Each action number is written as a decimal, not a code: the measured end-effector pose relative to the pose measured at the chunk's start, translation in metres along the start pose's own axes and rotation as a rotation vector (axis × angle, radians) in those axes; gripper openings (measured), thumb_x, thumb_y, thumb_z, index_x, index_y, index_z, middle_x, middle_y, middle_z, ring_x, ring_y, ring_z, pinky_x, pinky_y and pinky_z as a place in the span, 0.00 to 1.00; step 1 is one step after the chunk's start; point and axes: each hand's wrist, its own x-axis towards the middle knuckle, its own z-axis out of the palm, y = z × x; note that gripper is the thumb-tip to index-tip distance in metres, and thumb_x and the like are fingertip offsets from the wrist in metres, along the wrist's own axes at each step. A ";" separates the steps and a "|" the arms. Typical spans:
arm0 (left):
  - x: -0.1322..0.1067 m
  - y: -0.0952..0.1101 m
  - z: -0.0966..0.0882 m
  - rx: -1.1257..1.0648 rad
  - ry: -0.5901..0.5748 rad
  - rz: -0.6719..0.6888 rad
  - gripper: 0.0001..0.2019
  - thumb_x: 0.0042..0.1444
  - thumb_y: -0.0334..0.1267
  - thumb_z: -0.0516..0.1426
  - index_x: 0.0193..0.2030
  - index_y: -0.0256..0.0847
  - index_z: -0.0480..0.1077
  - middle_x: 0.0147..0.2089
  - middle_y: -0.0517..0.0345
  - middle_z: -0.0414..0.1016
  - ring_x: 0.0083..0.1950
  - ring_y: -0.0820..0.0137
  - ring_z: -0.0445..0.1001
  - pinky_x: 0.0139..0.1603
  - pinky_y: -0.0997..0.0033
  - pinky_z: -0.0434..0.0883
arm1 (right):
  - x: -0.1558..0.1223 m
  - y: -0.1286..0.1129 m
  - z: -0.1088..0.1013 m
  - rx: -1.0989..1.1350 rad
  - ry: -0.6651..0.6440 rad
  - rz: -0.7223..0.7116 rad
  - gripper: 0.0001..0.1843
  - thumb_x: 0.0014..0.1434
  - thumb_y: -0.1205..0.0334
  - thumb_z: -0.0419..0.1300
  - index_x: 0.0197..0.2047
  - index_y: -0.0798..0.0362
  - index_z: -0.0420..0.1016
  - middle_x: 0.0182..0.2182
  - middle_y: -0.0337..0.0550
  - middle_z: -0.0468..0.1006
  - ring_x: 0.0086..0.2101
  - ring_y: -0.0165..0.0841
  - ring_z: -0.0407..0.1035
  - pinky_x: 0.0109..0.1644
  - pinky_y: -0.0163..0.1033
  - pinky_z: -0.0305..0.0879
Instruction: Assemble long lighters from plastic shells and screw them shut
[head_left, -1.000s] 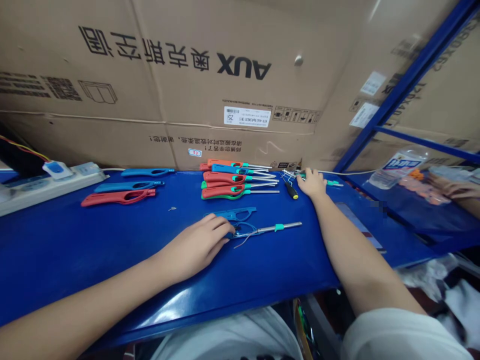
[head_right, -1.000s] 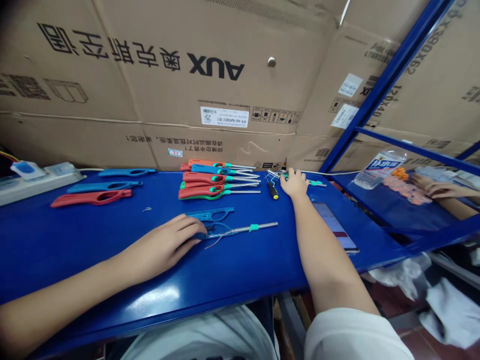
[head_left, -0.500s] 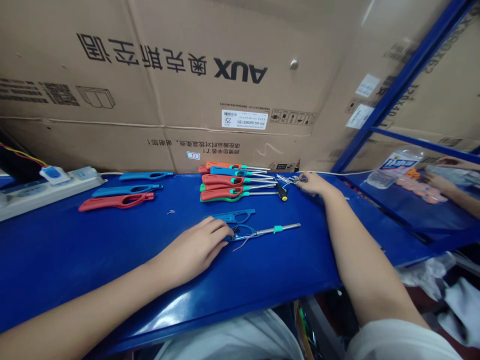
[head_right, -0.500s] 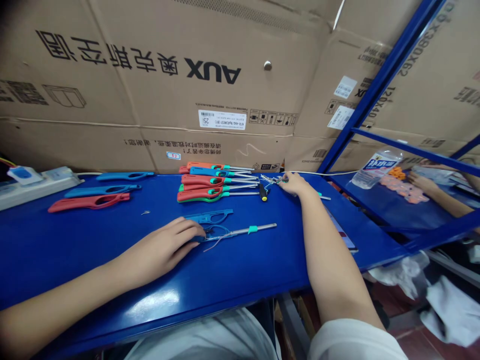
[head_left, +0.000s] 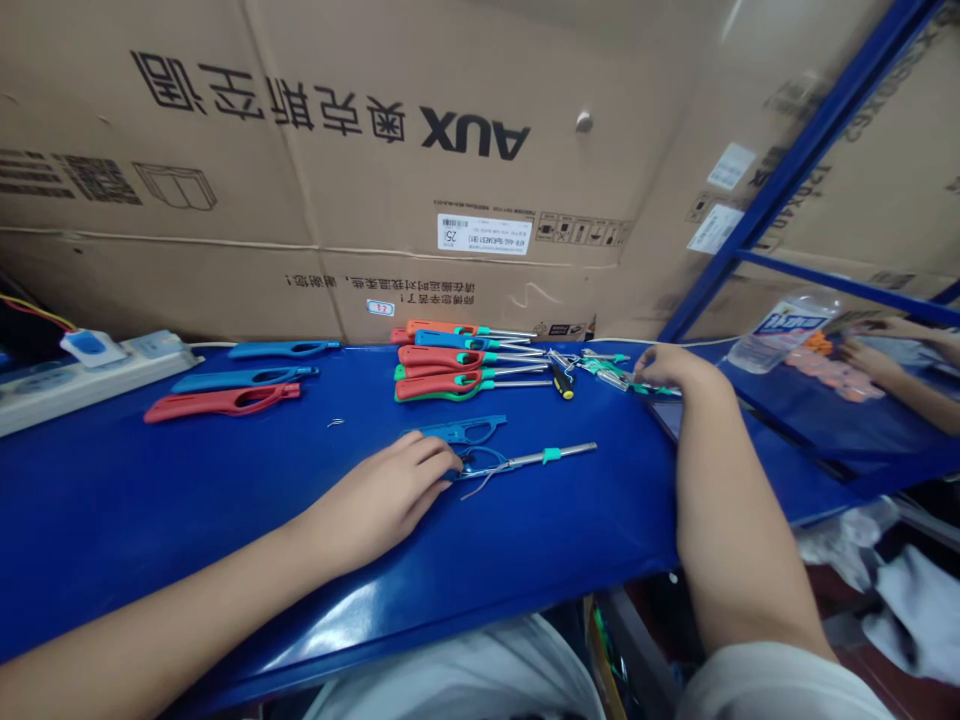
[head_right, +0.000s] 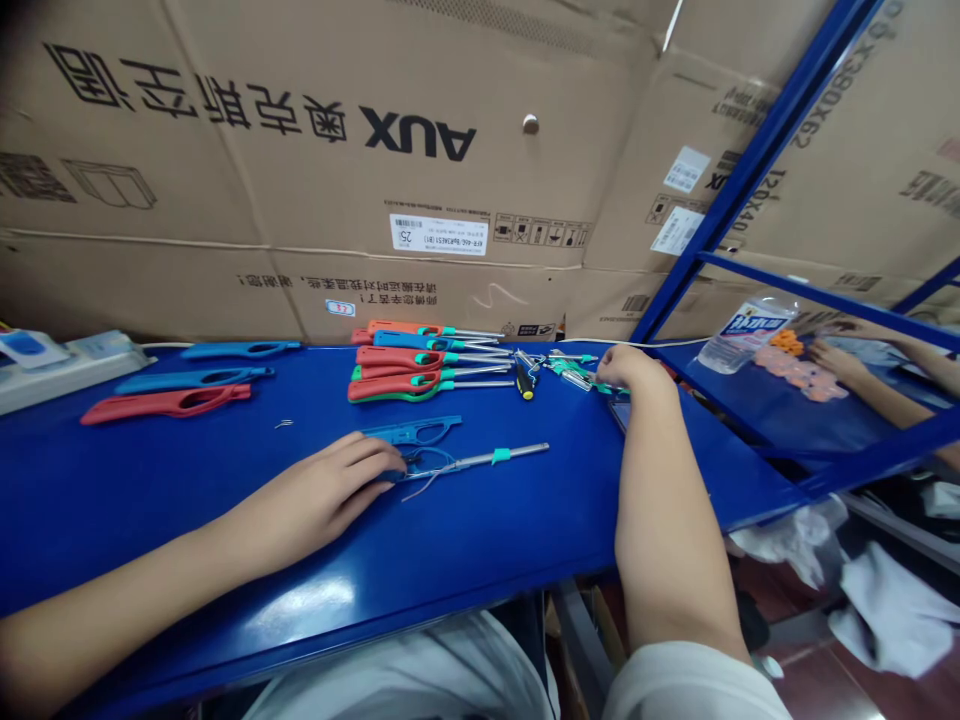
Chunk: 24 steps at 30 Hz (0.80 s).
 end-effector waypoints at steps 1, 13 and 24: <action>0.000 0.000 0.000 0.000 0.001 0.003 0.11 0.71 0.35 0.48 0.53 0.43 0.70 0.53 0.52 0.74 0.53 0.58 0.71 0.54 0.56 0.72 | 0.000 0.001 0.001 0.002 -0.017 0.009 0.02 0.51 0.66 0.66 0.30 0.54 0.78 0.31 0.51 0.82 0.32 0.41 0.76 0.36 0.43 0.70; 0.000 0.001 -0.001 0.032 -0.014 0.008 0.11 0.71 0.34 0.49 0.53 0.42 0.70 0.53 0.50 0.75 0.54 0.58 0.71 0.54 0.56 0.73 | -0.026 -0.037 -0.008 0.114 0.069 -0.140 0.05 0.59 0.61 0.62 0.36 0.52 0.77 0.36 0.48 0.82 0.38 0.38 0.76 0.43 0.40 0.72; 0.000 0.000 -0.003 0.012 0.005 0.032 0.12 0.71 0.35 0.49 0.53 0.43 0.71 0.54 0.51 0.75 0.54 0.59 0.71 0.55 0.56 0.73 | -0.081 -0.110 0.020 0.156 -0.548 -0.703 0.06 0.59 0.59 0.60 0.38 0.52 0.72 0.27 0.39 0.74 0.26 0.30 0.68 0.29 0.33 0.65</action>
